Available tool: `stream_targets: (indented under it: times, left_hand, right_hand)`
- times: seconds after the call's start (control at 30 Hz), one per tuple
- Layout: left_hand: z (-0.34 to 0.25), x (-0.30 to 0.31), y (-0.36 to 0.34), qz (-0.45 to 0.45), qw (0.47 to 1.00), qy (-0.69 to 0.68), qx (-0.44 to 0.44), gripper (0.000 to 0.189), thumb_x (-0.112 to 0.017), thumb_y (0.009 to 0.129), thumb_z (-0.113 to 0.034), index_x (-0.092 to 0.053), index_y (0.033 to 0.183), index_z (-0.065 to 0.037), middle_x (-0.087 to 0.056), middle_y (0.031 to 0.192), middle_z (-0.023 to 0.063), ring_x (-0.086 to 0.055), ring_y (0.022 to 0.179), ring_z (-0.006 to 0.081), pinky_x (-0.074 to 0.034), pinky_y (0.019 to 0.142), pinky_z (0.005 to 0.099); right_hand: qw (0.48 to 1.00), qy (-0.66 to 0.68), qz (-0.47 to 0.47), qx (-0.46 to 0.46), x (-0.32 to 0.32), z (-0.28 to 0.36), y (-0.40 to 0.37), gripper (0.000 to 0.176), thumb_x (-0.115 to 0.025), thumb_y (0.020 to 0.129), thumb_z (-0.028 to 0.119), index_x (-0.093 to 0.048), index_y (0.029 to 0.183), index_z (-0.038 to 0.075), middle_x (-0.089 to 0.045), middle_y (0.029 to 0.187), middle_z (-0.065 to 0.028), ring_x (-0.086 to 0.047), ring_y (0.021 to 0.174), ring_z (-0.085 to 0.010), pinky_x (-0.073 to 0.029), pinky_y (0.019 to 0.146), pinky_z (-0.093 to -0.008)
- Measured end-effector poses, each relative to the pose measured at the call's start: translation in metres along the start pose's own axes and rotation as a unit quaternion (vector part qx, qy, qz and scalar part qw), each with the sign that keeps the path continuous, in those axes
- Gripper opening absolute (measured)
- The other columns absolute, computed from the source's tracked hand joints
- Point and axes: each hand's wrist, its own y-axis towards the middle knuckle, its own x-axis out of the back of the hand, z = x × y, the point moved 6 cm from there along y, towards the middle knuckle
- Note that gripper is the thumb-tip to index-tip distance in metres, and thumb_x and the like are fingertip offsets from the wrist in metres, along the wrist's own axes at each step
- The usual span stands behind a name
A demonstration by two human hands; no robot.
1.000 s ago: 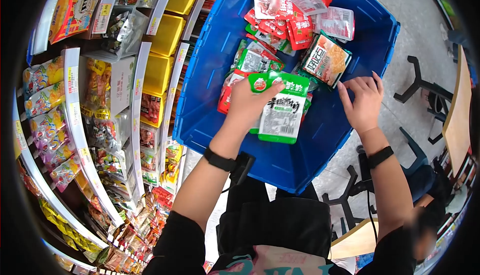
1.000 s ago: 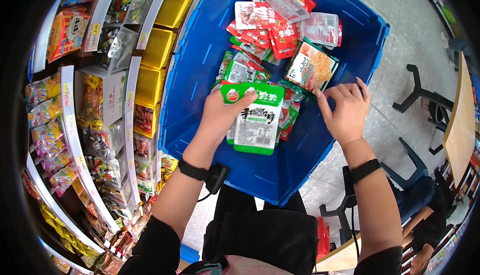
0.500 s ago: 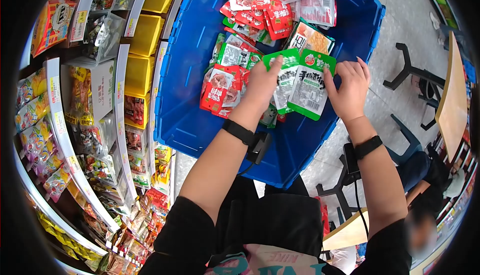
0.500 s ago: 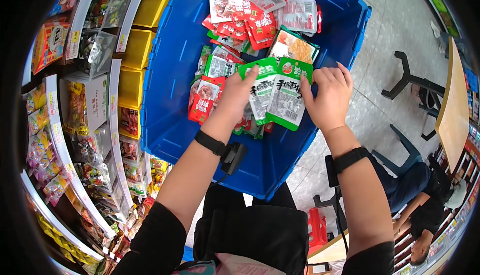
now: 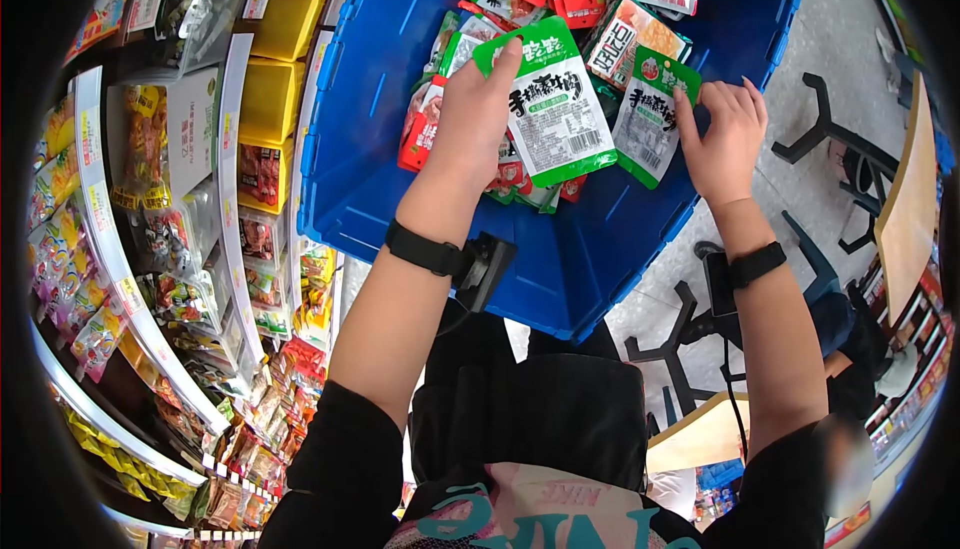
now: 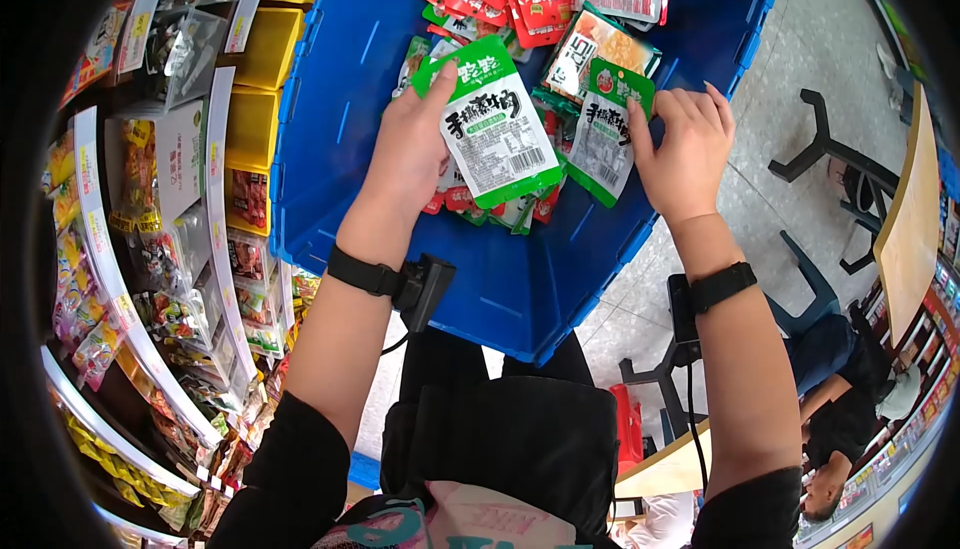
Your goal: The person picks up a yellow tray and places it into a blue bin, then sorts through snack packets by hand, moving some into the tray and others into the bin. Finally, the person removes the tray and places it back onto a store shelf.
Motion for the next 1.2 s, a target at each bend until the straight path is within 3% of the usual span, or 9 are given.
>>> stream_targets:
  times: [0.4,0.57,0.6,0.63,0.67,0.7,0.93,1.0,1.2]
  left_hand:
    - [0.004,-0.019,-0.005,-0.038,0.998,0.045,-0.028,0.033,-0.053,0.102,-0.031,-0.064,0.112,-0.001,-0.069,0.098,0.0051,-0.063,0.085,0.0109,-0.049,0.076,0.0286]
    - [0.052,-0.085,0.005,0.074,0.960,0.232,-0.140,0.037,-0.046,0.103,-0.030,-0.060,0.110,0.003,-0.064,0.078,0.0218,-0.064,0.074,0.0345,-0.050,0.072,0.0434]
    - [0.069,-0.106,0.011,0.103,0.931,0.245,-0.249,0.037,-0.044,0.103,-0.030,-0.056,0.117,0.001,-0.065,0.085,0.0235,-0.064,0.080,0.0382,-0.050,0.076,0.0453]
    - [0.061,-0.120,-0.002,0.139,0.951,0.148,-0.233,0.040,-0.042,0.103,-0.033,-0.050,0.123,0.001,-0.063,0.095,0.0268,-0.062,0.093,0.0442,-0.049,0.082,0.0478]
    - [0.070,-0.129,-0.001,0.141,0.954,0.186,-0.186,0.049,-0.043,0.104,-0.036,-0.047,0.130,0.005,-0.056,0.125,0.0289,-0.057,0.117,0.0362,-0.043,0.100,0.0409]
    - [0.070,-0.135,-0.005,0.172,0.971,0.123,-0.110,0.061,-0.048,0.102,-0.040,-0.038,0.138,0.008,-0.052,0.130,0.0306,-0.054,0.122,0.0374,-0.042,0.102,0.0396]
    - [0.067,-0.129,0.007,0.107,0.975,0.151,-0.121,0.052,-0.066,0.090,-0.034,-0.051,0.122,0.005,-0.064,0.109,0.0266,-0.063,0.105,0.0395,-0.048,0.089,0.0441]
    - [0.065,-0.129,0.007,0.158,0.961,0.191,-0.125,0.042,-0.063,0.095,-0.030,-0.056,0.116,0.006,-0.065,0.107,0.0206,-0.064,0.100,0.0248,-0.049,0.083,0.0362]
    - [0.056,-0.121,0.000,0.174,0.956,0.194,-0.132,0.044,-0.067,0.092,-0.031,-0.058,0.115,0.006,-0.067,0.103,0.0213,-0.066,0.096,0.0298,-0.049,0.084,0.0378]
  right_hand:
    - [1.000,-0.008,0.008,0.002,0.000,0.001,0.002,0.027,-0.069,0.086,0.024,-0.056,0.071,0.007,-0.060,0.074,-0.0052,-0.059,0.082,-0.0248,-0.038,0.103,-0.0408]
    - [1.000,-0.007,0.023,0.006,0.006,0.002,0.002,0.023,-0.070,0.085,0.023,-0.058,0.072,0.006,-0.061,0.076,-0.0065,-0.059,0.085,-0.0259,-0.038,0.103,-0.0424]
    - [1.000,-0.003,0.026,0.005,0.003,0.004,0.003,0.021,-0.069,0.084,0.022,-0.059,0.074,0.006,-0.062,0.078,-0.0073,-0.060,0.086,-0.0267,-0.038,0.104,-0.0430]
    - [1.000,0.003,0.028,0.010,0.001,0.003,0.002,0.018,-0.069,0.084,0.020,-0.061,0.077,0.005,-0.063,0.081,-0.0083,-0.060,0.087,-0.0277,-0.037,0.104,-0.0436]
    - [0.999,0.011,0.030,0.014,0.000,0.000,0.000,0.015,-0.068,0.083,0.018,-0.063,0.080,0.005,-0.063,0.084,-0.0093,-0.060,0.089,-0.0288,-0.037,0.105,-0.0443]
    - [0.999,0.013,0.038,0.003,-0.002,-0.001,0.000,0.013,-0.067,0.082,0.016,-0.064,0.083,0.004,-0.064,0.087,-0.0097,-0.060,0.091,-0.0292,-0.036,0.106,-0.0447]
    - [0.998,0.024,0.054,-0.004,0.001,0.001,0.000,0.013,-0.067,0.080,0.012,-0.064,0.089,0.003,-0.066,0.093,-0.0089,-0.059,0.097,-0.0285,-0.033,0.110,-0.0451]
    - [0.998,0.026,0.052,-0.010,0.001,-0.001,-0.001,0.013,-0.069,0.078,0.012,-0.065,0.087,0.003,-0.066,0.093,-0.0084,-0.060,0.097,-0.0277,-0.032,0.110,-0.0451]
    - [0.997,0.045,0.057,-0.014,0.003,0.002,0.000,0.013,-0.071,0.078,0.015,-0.065,0.083,0.004,-0.067,0.090,-0.0065,-0.060,0.097,-0.0257,-0.031,0.111,-0.0469]
